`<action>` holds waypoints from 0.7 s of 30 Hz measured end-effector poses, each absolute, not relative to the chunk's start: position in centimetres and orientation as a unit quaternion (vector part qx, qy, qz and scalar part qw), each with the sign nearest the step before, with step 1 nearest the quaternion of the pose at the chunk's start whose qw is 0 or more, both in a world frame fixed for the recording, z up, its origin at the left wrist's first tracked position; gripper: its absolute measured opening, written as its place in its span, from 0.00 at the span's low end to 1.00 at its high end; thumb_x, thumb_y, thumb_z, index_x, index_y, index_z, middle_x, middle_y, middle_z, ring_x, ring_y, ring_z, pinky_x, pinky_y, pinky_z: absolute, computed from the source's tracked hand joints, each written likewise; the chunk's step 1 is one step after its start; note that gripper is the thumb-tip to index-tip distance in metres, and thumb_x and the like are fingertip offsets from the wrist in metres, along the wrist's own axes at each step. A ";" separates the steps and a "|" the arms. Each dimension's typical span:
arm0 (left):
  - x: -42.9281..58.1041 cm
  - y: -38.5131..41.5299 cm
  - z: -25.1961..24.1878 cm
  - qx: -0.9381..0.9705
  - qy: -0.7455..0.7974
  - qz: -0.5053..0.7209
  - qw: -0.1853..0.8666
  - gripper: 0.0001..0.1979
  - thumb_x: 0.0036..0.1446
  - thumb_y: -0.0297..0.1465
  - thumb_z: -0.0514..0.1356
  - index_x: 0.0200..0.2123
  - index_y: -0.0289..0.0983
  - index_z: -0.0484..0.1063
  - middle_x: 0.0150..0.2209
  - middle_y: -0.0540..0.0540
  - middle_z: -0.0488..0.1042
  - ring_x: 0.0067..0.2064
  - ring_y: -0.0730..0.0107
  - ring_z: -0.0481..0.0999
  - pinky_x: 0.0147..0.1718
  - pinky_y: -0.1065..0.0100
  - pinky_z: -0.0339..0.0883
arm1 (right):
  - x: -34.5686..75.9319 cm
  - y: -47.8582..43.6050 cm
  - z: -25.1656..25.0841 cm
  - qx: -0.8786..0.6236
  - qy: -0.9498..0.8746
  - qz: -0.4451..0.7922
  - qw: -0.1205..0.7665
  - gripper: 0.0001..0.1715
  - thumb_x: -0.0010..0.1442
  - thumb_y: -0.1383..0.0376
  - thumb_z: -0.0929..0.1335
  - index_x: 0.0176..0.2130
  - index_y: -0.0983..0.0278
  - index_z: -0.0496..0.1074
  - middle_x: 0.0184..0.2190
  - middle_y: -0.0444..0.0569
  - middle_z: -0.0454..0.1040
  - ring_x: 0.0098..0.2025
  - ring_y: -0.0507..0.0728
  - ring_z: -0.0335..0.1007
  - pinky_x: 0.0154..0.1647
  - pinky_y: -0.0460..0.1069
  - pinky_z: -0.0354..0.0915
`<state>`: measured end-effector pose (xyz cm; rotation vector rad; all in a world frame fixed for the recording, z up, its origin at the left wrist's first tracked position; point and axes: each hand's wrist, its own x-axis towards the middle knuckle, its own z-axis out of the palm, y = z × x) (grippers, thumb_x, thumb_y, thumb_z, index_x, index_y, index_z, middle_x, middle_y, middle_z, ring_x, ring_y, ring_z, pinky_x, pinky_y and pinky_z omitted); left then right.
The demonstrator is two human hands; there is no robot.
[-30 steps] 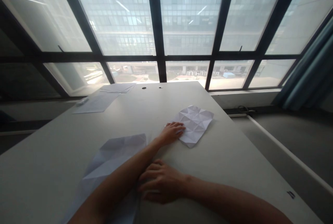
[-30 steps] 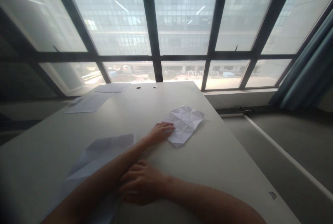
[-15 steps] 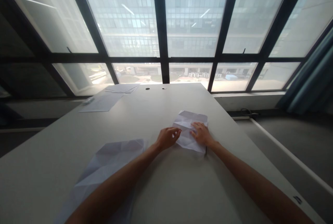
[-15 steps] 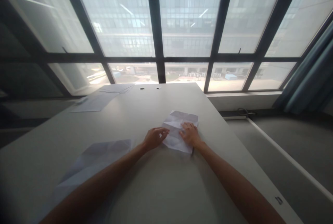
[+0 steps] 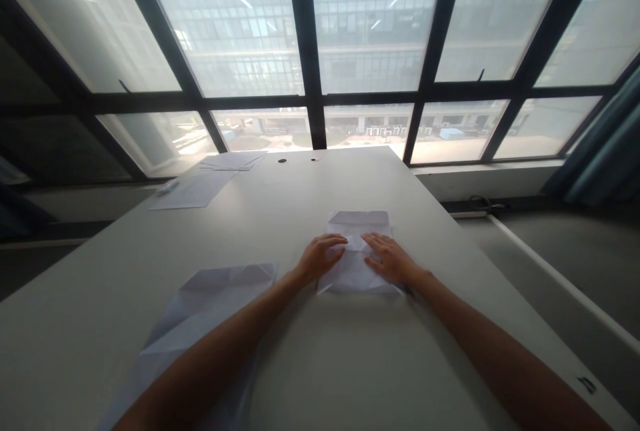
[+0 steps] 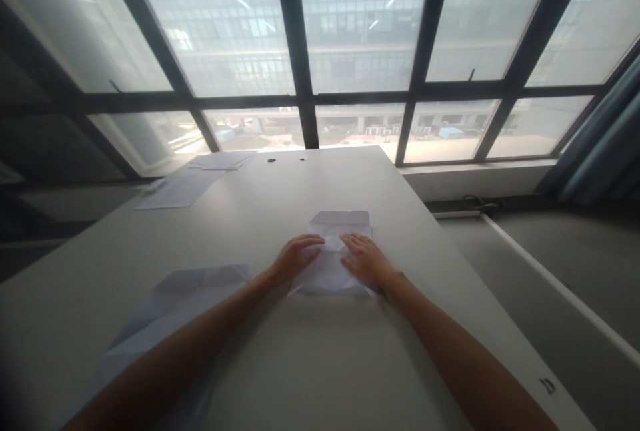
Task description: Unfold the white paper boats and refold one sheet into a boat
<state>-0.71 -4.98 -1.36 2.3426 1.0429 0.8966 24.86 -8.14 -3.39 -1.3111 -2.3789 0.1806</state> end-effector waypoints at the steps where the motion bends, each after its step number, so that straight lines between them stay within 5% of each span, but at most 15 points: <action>1: -0.7 -5.1 -1.7 0.874 0.371 0.265 0.167 0.22 0.62 0.45 0.56 0.55 0.42 0.73 0.57 0.42 0.73 0.61 0.55 0.68 0.62 0.53 0.56 | 24.7 -8.1 -3.5 -0.473 -0.852 0.072 0.213 0.35 0.67 0.56 0.62 0.68 0.64 0.55 0.66 0.56 0.59 0.68 0.62 0.53 0.68 0.59 0.51; 4: -0.6 -5.3 -2.3 0.922 0.358 0.123 0.079 0.33 0.63 0.51 0.52 0.67 0.45 0.56 0.69 0.45 0.53 0.70 0.53 0.49 0.66 0.47 0.41 | 24.5 -8.1 -3.8 -0.482 -0.847 0.081 0.208 0.36 0.68 0.54 0.60 0.69 0.65 0.52 0.67 0.56 0.57 0.69 0.60 0.50 0.69 0.60 0.48; 7: -0.5 -5.5 -2.2 0.927 0.367 0.063 0.044 0.35 0.65 0.54 0.46 0.70 0.46 0.49 0.71 0.46 0.45 0.72 0.53 0.41 0.66 0.45 0.37 | 24.8 -7.7 -4.0 -0.509 -0.839 0.070 0.179 0.32 0.70 0.53 0.58 0.67 0.63 0.57 0.68 0.55 0.56 0.70 0.61 0.48 0.69 0.63 0.44; 15: -0.4 -5.4 -1.9 0.926 0.372 0.044 0.049 0.37 0.64 0.56 0.45 0.70 0.47 0.47 0.71 0.46 0.42 0.72 0.52 0.39 0.66 0.45 0.35 | 26.5 -6.9 -3.4 -0.671 -0.704 -0.062 0.222 0.23 0.66 0.64 0.61 0.57 0.68 0.69 0.63 0.65 0.62 0.67 0.69 0.54 0.65 0.69 0.49; 21: -0.4 -5.3 -2.3 0.925 0.372 0.063 0.041 0.36 0.64 0.55 0.46 0.70 0.48 0.47 0.71 0.46 0.44 0.72 0.52 0.40 0.66 0.45 0.36 | 23.3 -10.1 -1.6 -0.479 -0.833 -0.034 0.276 0.23 0.65 0.62 0.64 0.59 0.63 0.68 0.62 0.57 0.64 0.66 0.63 0.54 0.66 0.61 0.53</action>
